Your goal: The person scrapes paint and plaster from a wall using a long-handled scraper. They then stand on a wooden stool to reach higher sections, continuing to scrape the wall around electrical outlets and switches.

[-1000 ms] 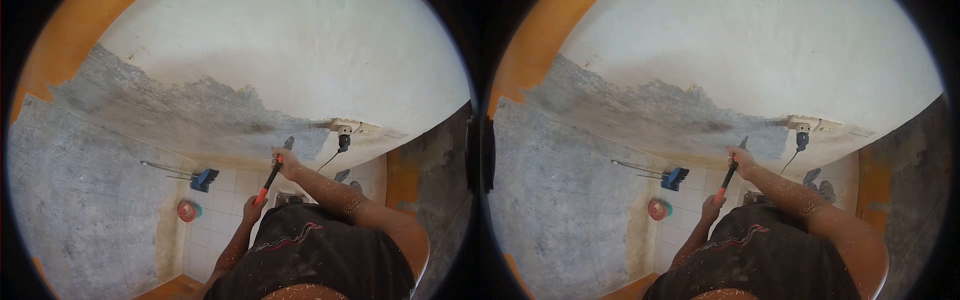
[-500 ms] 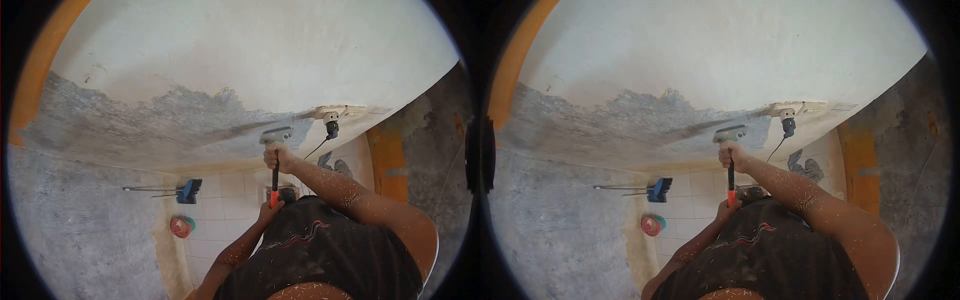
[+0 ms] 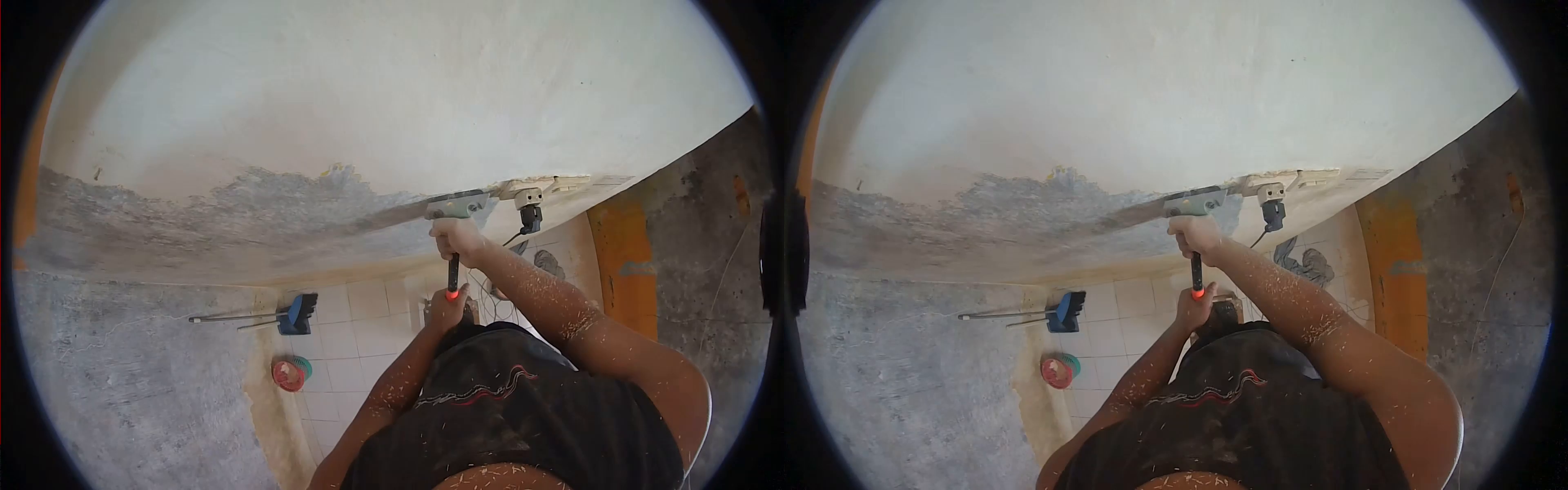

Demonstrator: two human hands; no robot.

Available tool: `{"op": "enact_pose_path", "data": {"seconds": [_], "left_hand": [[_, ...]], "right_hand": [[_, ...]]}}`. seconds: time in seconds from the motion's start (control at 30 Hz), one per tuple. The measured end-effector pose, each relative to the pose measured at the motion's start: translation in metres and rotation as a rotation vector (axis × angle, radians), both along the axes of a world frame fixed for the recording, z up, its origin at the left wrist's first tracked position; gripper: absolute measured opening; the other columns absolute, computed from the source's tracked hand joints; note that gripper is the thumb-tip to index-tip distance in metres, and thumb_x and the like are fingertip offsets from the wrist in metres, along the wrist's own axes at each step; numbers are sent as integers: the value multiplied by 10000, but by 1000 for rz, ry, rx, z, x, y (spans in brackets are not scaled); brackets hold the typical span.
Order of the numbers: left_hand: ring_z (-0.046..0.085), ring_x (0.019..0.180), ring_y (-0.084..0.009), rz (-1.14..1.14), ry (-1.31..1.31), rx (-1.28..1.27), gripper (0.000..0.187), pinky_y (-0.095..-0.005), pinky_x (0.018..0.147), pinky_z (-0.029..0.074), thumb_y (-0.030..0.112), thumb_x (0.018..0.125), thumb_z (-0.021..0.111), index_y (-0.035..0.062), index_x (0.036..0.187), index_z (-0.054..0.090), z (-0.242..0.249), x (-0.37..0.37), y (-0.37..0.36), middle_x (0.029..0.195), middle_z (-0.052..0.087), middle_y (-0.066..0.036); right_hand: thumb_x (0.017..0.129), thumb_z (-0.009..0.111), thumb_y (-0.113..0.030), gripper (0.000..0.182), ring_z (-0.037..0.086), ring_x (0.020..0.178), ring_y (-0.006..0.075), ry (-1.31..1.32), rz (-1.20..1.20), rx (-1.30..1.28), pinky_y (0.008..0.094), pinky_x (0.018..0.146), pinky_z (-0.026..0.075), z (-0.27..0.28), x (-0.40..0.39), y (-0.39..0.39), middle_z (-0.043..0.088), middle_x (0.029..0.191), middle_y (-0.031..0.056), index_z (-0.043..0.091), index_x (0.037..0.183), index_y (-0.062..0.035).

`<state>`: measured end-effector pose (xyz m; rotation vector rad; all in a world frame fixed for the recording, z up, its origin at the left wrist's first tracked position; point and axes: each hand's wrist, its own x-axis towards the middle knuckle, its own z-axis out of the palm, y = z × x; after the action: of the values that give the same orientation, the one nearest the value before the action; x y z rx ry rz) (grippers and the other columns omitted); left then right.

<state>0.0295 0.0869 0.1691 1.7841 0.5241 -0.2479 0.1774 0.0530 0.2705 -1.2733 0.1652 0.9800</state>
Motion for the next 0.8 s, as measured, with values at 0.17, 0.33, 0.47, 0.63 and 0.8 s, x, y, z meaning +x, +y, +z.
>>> {"op": "enact_pose_path", "data": {"seconds": [0.17,0.33,0.47,0.63,0.8], "left_hand": [[580,557,-251,22,16,92,407,-392,519,416,388,825,561,10,674,575,-28,-30,-34,559,557,-141],[607,619,-341,42,60,142,351,-411,541,431,355,837,544,30,731,626,-10,-9,-13,605,579,-193],[617,632,-325,-24,-5,103,335,-383,540,431,311,845,546,5,729,616,23,2,3,596,571,-194],[630,675,-308,2,166,168,360,-396,560,421,331,827,563,-16,737,598,-36,-33,-28,633,575,-217],[597,580,-362,29,-26,162,409,-405,502,412,346,823,560,-26,656,585,28,-5,4,542,531,-216]], "right_hand": [[663,530,-84,172,331,344,157,28,-80,-117,313,345,285,-26,-11,-16,334,435,44,409,542,-74],[644,531,-79,135,339,347,184,10,-1,8,328,354,284,18,3,-6,354,444,62,433,553,-59],[680,546,-144,141,381,343,173,-43,74,147,326,345,294,17,4,-2,413,450,71,472,591,-65],[665,525,-125,146,366,337,172,113,17,-23,326,345,286,-9,-5,-16,382,439,56,442,557,-72],[659,514,-105,190,338,353,151,93,38,100,304,370,279,33,0,-5,337,435,40,393,513,-94]]}}
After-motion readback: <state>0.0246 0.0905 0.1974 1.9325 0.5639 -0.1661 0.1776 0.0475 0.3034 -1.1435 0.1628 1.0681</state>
